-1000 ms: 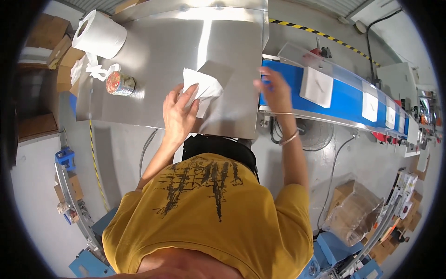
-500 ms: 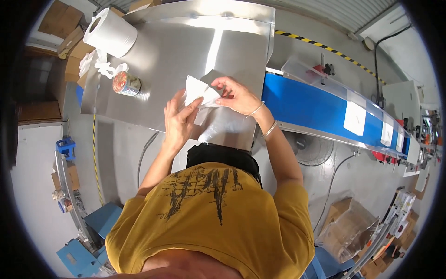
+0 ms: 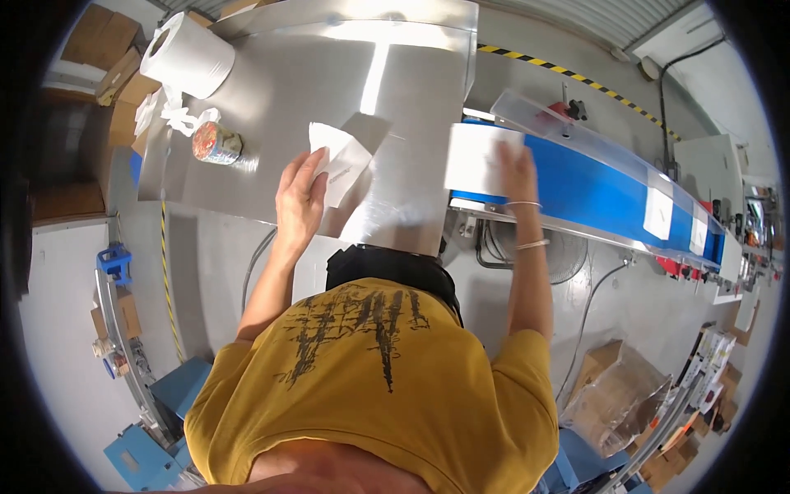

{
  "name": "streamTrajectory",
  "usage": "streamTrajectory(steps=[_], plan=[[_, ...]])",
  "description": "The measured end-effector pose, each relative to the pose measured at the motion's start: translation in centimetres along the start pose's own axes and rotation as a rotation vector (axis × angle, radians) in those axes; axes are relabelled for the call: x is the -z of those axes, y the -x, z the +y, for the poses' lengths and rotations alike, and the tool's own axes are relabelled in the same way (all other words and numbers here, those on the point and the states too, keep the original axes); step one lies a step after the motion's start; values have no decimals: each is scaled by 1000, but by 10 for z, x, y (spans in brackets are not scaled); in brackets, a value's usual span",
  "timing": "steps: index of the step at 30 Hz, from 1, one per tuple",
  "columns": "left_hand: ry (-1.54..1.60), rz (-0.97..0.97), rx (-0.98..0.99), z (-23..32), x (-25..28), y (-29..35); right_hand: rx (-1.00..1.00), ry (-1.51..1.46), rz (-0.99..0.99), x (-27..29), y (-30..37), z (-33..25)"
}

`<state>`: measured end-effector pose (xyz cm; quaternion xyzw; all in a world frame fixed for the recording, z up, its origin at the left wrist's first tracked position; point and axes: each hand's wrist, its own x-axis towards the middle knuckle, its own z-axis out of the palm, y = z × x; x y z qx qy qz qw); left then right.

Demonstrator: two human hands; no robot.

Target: Operating industrial paper processing machinery and organizing stacks of paper products.

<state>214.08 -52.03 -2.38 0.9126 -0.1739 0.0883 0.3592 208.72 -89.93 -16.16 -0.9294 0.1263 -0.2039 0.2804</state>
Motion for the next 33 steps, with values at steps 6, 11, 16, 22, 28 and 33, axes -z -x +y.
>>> streamTrajectory(steps=[6, 11, 16, 22, 28, 33], plan=[[-74, 49, -77, -5, -4, 4, -65, 580, 361, 48, -7, -47], [-129, 65, -107, -5, -3, 8, 123, -434, -403, 12, -25, -164], [-129, 35, -129, -10, -3, 11, 189, -675, -719, -22, -41, -207], [-105, 32, -5, -6, 9, 0, 196, -768, -733, -47, -27, -175], [-227, -23, 44, -7, 8, -17, -327, -543, -177, -3, 3, -49], [-121, -122, 4, 9, -1, -18, -444, 239, 141, 60, 1, -7]])
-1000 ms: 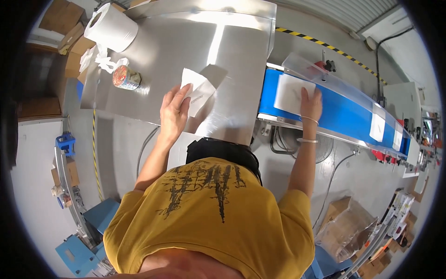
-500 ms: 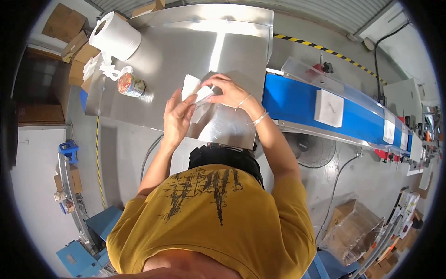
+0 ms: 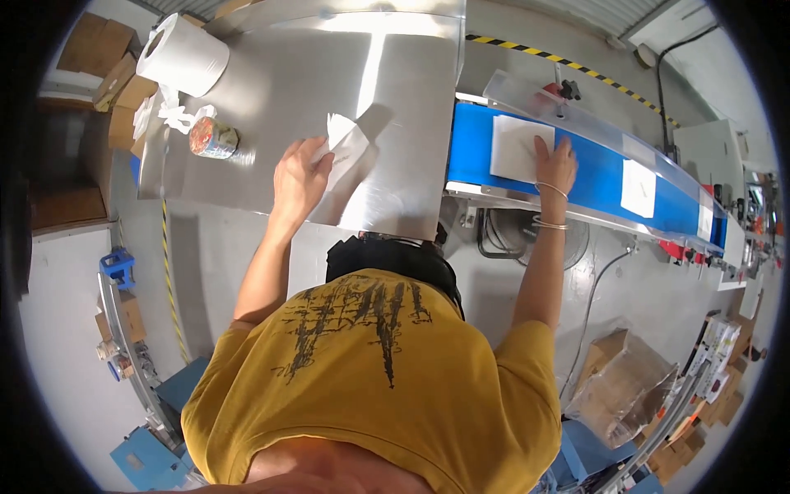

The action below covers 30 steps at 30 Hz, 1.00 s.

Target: Operating industrial paper processing machinery and organizing stacks of paper products.

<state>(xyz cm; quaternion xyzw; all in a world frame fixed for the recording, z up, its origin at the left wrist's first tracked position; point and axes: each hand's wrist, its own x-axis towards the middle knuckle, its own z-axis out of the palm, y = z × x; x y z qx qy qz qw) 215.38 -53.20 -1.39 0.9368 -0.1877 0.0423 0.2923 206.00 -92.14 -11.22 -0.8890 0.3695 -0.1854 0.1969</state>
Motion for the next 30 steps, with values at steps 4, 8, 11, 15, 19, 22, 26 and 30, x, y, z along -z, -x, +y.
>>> streamTrajectory(steps=[4, 8, 11, 15, 19, 22, 26, 30], plan=[[-12, -64, -6, 19, -6, 8, 455, -176, -16, 6, 1, -7], [123, -236, -140, 37, -6, 11, 601, -584, -804, 16, 49, -114], [265, -351, -97, 48, -8, 15, 864, -664, -762, -9, 57, -127], [308, -445, 134, 48, -20, 8, 428, -942, -1150, -31, 70, -100], [415, -276, 128, 43, -49, 10, 121, -827, -693, -28, 46, -56], [396, -274, 61, 55, -59, 8, 5, -828, -254, -48, -1, 28], [354, -378, 36, 50, -77, 9, 12, -164, 51, 1, -38, 81], [304, -419, -21, 39, -104, 13, -75, 219, 318, 48, -17, 88]])
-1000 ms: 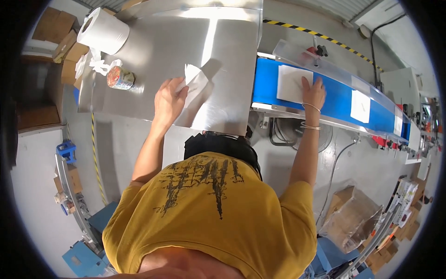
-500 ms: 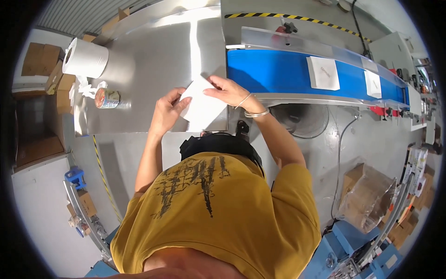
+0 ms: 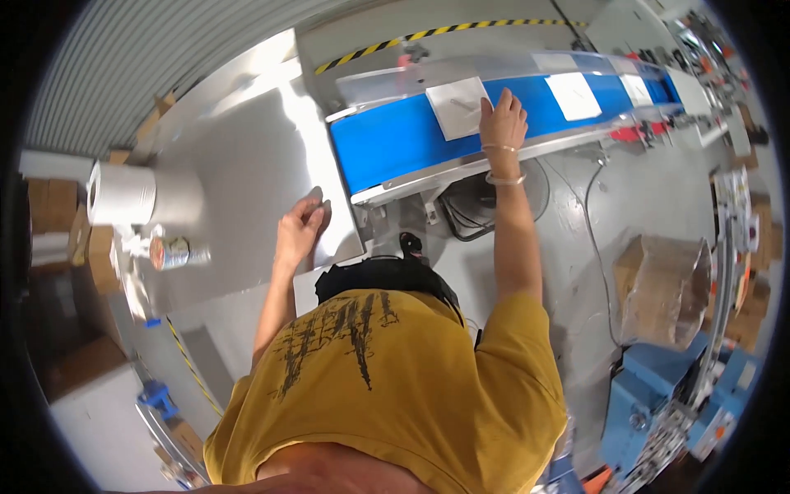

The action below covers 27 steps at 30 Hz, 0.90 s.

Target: Operating industrial paper processing machinery and organizing stacks of paper products.

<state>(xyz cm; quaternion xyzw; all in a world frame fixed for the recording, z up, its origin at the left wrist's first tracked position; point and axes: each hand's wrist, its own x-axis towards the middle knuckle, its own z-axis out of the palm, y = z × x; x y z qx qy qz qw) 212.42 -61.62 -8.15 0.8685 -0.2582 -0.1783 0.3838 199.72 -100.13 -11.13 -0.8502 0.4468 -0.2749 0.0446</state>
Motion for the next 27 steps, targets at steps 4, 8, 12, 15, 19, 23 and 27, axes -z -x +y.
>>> streamTrajectory(steps=[4, 8, 12, 15, 19, 23, 27], plan=[[18, 38, -1, -20, -18, 1, -19, -113, 221, 36, 54, 17], [-158, 189, -265, -31, -28, 5, -285, -382, 85, 66, 133, 3], [-135, 200, -534, -34, -34, 3, -427, -392, 66, 68, 229, 3], [-70, 166, -587, -49, -32, -1, -535, -184, -115, 62, 303, -17], [-60, 154, -620, -56, -28, -6, -478, -129, -607, 76, 397, -52], [-189, 103, -628, -64, -40, -18, -624, -203, -949, 110, 458, -89], [-269, 111, -628, -84, -37, -43, -653, -253, -734, 111, 519, -108]])
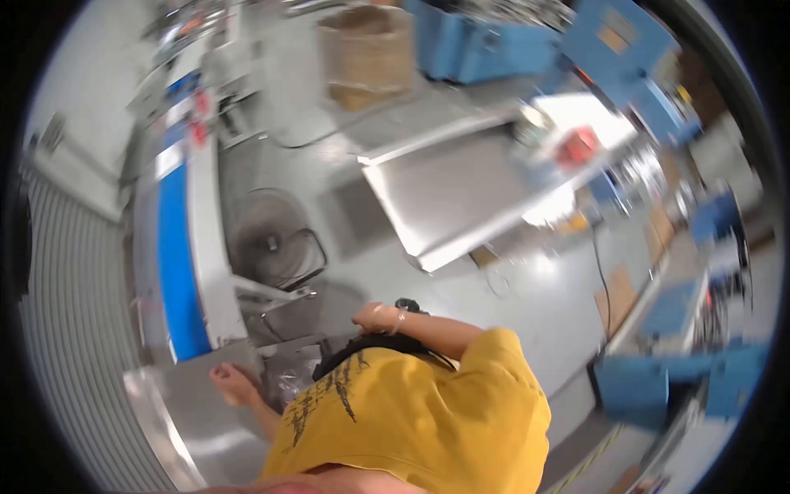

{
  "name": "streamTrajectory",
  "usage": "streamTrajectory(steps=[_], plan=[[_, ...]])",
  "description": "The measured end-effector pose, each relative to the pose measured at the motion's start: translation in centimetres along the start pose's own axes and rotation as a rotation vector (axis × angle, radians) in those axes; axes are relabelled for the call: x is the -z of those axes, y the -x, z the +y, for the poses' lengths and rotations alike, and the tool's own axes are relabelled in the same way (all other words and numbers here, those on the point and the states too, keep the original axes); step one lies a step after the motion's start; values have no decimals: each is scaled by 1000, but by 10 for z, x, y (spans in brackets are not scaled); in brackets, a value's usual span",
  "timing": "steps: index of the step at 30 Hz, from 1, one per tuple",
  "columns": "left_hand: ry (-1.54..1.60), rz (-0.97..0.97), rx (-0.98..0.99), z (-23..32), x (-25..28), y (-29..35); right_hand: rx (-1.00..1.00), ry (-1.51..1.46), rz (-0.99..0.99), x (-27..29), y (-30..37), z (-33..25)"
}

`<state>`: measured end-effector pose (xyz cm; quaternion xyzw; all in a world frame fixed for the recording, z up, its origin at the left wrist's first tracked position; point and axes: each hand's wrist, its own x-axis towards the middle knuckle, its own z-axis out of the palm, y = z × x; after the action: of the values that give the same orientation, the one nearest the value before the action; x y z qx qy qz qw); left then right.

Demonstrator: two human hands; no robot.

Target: Operating industrial paper processing machinery and organizing stacks of paper products.

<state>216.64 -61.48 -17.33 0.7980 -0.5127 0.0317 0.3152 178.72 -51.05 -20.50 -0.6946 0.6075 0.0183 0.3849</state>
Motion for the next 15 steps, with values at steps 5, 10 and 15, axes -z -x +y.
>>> streamTrajectory(steps=[5, 10, 15], plan=[[-73, -135, 33, 55, 13, 1, -142, -305, 165, -8, 88, 63], [343, -232, -216, 128, -34, 47, -466, -242, 198, -15, 210, 157], [521, -225, -375, 300, 4, 172, -484, -423, 388, 25, 328, 261]])
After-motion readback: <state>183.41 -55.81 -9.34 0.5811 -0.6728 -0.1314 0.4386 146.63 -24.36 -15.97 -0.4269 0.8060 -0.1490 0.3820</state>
